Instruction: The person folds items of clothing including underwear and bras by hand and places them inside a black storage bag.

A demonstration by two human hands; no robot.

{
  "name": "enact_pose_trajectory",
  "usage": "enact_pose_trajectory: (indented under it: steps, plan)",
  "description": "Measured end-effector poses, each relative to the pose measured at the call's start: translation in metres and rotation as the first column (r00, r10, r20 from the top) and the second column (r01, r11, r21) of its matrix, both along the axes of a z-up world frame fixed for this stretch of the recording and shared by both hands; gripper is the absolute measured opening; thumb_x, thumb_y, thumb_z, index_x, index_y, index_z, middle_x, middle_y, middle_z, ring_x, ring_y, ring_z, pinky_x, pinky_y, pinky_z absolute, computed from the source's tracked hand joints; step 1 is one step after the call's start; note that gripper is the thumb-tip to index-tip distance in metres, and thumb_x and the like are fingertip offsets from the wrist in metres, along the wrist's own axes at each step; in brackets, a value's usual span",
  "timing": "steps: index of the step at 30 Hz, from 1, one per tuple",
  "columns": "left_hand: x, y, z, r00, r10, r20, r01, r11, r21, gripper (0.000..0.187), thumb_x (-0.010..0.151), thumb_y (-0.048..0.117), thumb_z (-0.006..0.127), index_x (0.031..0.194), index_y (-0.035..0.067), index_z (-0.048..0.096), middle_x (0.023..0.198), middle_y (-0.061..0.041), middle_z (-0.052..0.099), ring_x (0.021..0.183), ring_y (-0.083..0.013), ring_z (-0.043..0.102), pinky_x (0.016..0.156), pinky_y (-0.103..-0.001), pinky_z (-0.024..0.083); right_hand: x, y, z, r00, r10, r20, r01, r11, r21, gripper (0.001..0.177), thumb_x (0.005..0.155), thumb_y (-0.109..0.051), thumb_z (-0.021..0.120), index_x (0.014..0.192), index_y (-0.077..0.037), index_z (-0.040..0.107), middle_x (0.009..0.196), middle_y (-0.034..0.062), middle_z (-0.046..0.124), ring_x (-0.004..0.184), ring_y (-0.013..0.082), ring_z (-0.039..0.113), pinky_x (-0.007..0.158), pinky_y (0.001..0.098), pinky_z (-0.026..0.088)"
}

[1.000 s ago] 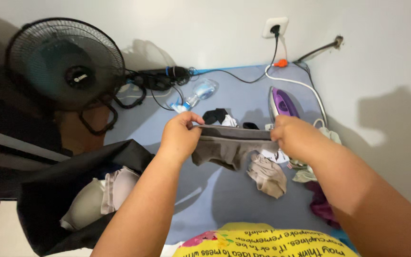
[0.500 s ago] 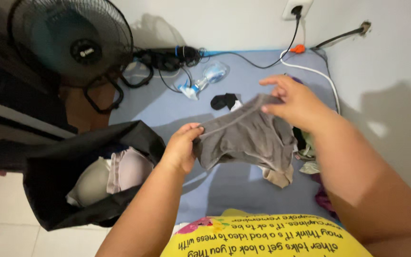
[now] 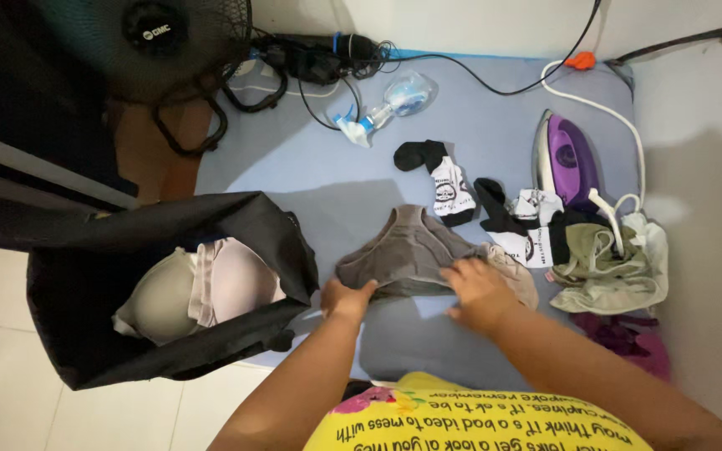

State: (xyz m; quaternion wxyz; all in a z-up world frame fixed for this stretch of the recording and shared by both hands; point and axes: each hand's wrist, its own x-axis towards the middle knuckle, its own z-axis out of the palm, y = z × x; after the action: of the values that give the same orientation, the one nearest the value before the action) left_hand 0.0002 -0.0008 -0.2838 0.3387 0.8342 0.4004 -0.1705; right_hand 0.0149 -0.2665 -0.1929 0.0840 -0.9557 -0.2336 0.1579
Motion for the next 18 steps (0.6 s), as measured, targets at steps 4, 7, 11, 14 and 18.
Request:
enact_pose_trajectory:
  steps: [4, 7, 11, 14, 18]
  plan:
    - [-0.018, 0.016, -0.022, 1.000, 0.018, -0.005, -0.018, 0.948, -0.317, 0.047, 0.076, 0.032, 0.084, 0.104, -0.002, 0.069, 0.099, -0.018, 0.070, 0.090, -0.0339, 0.070, 0.073, -0.044, 0.057, -0.028, -0.009, -0.039, 0.926, 0.127, 0.356, -0.098, 0.990, -0.099, 0.056, 0.080, -0.014, 0.072, 0.135, -0.010, 0.064, 0.130, 0.0109, 0.062, 0.118, 0.0301, 0.058, 0.101, 0.0439, 0.047]
    - [-0.019, 0.032, -0.027, 0.966, 0.257, -0.036, -0.223, 0.750, -0.623, 0.024, 0.080, 0.019, 0.077, 0.091, 0.001, 0.066, 0.080, -0.011, 0.066, 0.068, -0.0260, 0.065, 0.050, -0.036, 0.055, -0.020, -0.017, -0.067, 0.965, 0.073, 0.252, -0.063, 0.997, -0.047, 0.032, 0.086, -0.011, 0.068, 0.118, -0.010, 0.071, 0.121, 0.0090, 0.068, 0.115, 0.0300, 0.060, 0.098, 0.0446, 0.048]
    - [-0.034, 0.046, -0.027, 0.873, 0.441, -0.210, -0.439, 0.521, -0.732, 0.025, 0.084, 0.022, 0.077, 0.091, 0.012, 0.055, 0.073, -0.008, 0.060, 0.061, -0.0214, 0.060, 0.044, -0.029, 0.049, 0.002, -0.026, -0.059, 0.973, 0.044, 0.228, -0.101, 0.965, 0.244, 0.024, 0.078, -0.013, 0.068, 0.099, -0.009, 0.077, 0.100, 0.0110, 0.074, 0.106, 0.0317, 0.064, 0.096, 0.0439, 0.051]
    - [-0.035, 0.045, -0.038, 0.743, 0.572, -0.346, -0.579, 0.291, -0.762, 0.028, 0.089, 0.026, 0.076, 0.101, 0.011, 0.056, 0.077, -0.010, 0.060, 0.061, -0.0214, 0.059, 0.045, -0.030, 0.048, 0.010, -0.031, -0.034, 0.994, -0.095, -0.052, 0.106, 0.955, 0.278, 0.025, 0.077, -0.017, 0.068, 0.099, -0.011, 0.078, 0.094, 0.0145, 0.075, 0.091, 0.0335, 0.069, 0.085, 0.0433, 0.054]
    - [-0.013, 0.026, -0.027, 0.714, 0.663, -0.222, -0.286, -0.013, -0.958, 0.034, 0.099, 0.033, 0.068, 0.119, 0.011, 0.051, 0.105, -0.009, 0.065, 0.077, -0.0217, 0.068, 0.064, -0.031, 0.057, 0.044, -0.031, -0.027, 0.768, -0.386, -0.511, 0.538, 0.821, 0.188, 0.028, 0.085, -0.019, 0.064, 0.110, -0.011, 0.075, 0.086, 0.0190, 0.075, 0.076, 0.0361, 0.072, 0.071, 0.0452, 0.057]
